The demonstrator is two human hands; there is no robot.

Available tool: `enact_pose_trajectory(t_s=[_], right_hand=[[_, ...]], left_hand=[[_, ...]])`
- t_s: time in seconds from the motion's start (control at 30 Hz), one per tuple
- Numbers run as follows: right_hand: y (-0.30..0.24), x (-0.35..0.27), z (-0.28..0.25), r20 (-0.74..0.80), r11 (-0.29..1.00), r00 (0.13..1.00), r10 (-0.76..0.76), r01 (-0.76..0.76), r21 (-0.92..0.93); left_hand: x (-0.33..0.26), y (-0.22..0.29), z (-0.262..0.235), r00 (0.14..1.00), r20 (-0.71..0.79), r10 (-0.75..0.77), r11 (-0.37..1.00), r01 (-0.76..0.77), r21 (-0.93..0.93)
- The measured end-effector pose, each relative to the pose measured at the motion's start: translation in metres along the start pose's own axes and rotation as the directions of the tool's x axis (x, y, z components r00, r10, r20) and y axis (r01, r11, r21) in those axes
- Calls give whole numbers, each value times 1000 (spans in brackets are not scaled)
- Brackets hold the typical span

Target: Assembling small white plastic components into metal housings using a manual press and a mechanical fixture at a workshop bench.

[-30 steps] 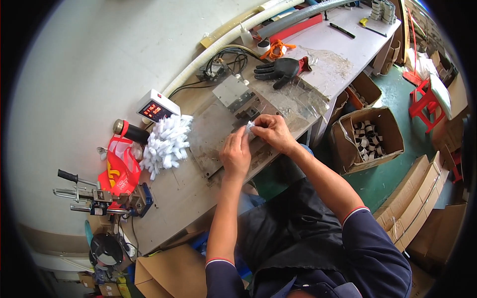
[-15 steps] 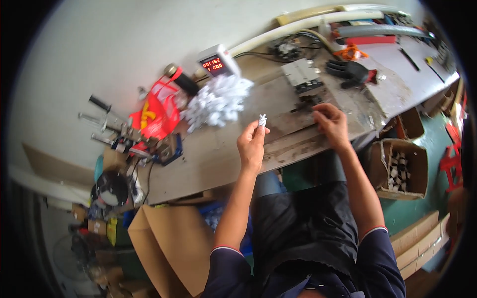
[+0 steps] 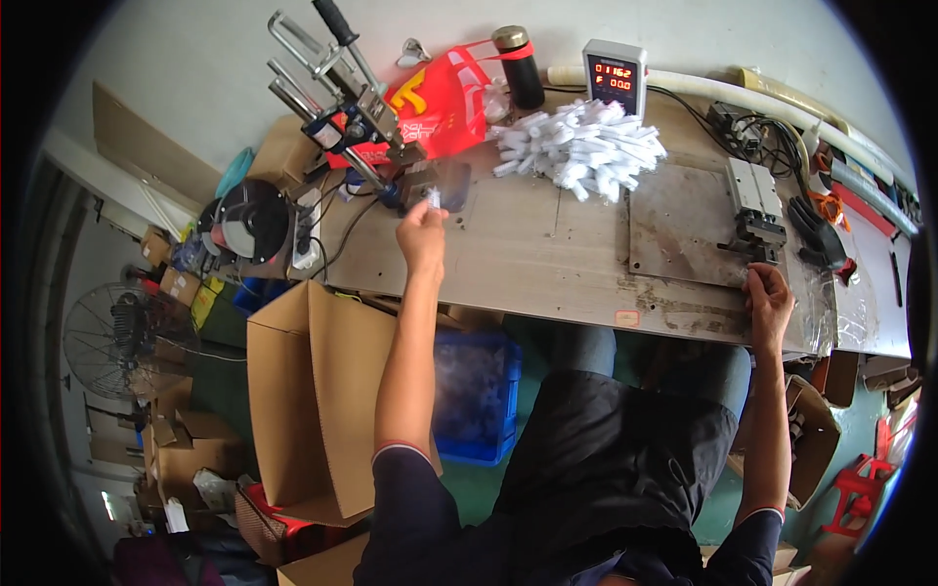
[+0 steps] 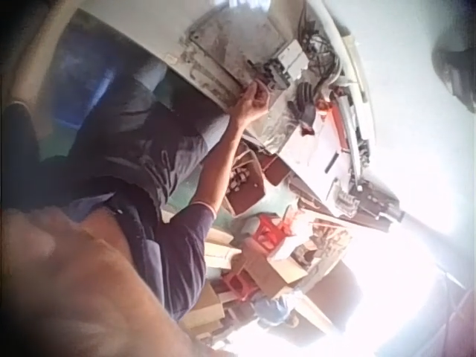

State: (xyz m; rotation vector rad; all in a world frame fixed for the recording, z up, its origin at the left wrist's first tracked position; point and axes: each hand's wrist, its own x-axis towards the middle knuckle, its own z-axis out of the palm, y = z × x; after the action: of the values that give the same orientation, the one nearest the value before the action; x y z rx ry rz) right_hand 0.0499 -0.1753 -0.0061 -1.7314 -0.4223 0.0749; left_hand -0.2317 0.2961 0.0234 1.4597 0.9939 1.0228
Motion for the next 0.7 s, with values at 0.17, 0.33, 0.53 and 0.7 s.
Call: enact_pose_trajectory(t_s=[0.17,0.33,0.53,0.7], right_hand=[[-18,6,15,29,996,999,-13,16,-87],[-73,17,70,162,995,985,-64,77,-71],[-129,29,149,360,982,924,-131,171,-79],[-163,48,211,474,913,804,-359,408,1]], left_hand=[[43,4,-10,998,44,-49,999,49,15],[64,6,5,999,39,-8,998,6,65],[94,-12,-7,995,-16,94,977,-89,192],[93,3,-4,995,11,99,966,-99,237]])
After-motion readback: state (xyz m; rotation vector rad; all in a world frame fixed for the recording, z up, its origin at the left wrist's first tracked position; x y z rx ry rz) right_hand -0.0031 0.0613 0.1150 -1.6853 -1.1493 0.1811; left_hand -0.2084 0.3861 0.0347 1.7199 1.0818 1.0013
